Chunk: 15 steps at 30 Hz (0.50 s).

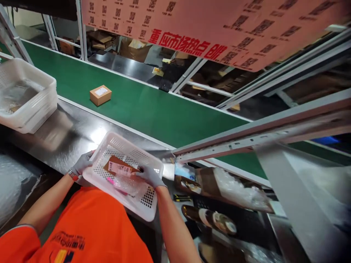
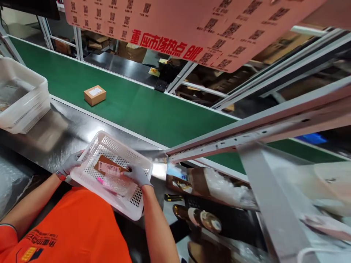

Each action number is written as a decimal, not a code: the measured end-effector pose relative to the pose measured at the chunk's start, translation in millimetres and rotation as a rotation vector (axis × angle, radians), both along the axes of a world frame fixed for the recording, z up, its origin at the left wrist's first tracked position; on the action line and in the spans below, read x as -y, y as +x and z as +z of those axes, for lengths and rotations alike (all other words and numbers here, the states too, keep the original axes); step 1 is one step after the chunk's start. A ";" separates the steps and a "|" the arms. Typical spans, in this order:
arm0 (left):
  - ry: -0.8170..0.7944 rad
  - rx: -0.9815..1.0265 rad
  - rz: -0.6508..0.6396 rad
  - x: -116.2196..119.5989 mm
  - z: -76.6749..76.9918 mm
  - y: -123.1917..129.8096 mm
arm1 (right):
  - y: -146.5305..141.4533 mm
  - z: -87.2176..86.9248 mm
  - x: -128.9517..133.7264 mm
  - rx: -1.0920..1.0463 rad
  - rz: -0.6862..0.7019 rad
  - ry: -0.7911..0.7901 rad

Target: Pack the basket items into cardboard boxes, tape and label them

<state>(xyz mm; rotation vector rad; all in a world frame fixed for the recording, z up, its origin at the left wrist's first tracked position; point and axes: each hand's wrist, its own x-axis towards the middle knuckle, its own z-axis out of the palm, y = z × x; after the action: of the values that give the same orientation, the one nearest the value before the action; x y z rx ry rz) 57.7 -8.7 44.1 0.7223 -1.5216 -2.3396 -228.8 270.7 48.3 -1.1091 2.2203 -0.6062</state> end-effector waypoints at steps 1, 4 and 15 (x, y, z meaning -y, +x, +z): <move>0.004 0.006 -0.001 5.2 -2.5 -0.7 | 3.1 1.9 2.0 -0.013 -0.019 -0.036; 0.000 0.025 0.001 19.9 -12.6 0.2 | 13.0 5.8 9.3 -0.079 -0.036 -0.158; -0.033 0.005 0.090 56.6 -37.2 8.7 | 19.0 8.1 34.6 -0.314 -0.146 -0.159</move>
<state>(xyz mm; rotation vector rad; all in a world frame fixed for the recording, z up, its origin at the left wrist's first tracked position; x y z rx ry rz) 66.4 -65.3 6.9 0.7725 -1.4946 -2.2441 -209.9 236.1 56.4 -1.1964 2.5768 -0.7225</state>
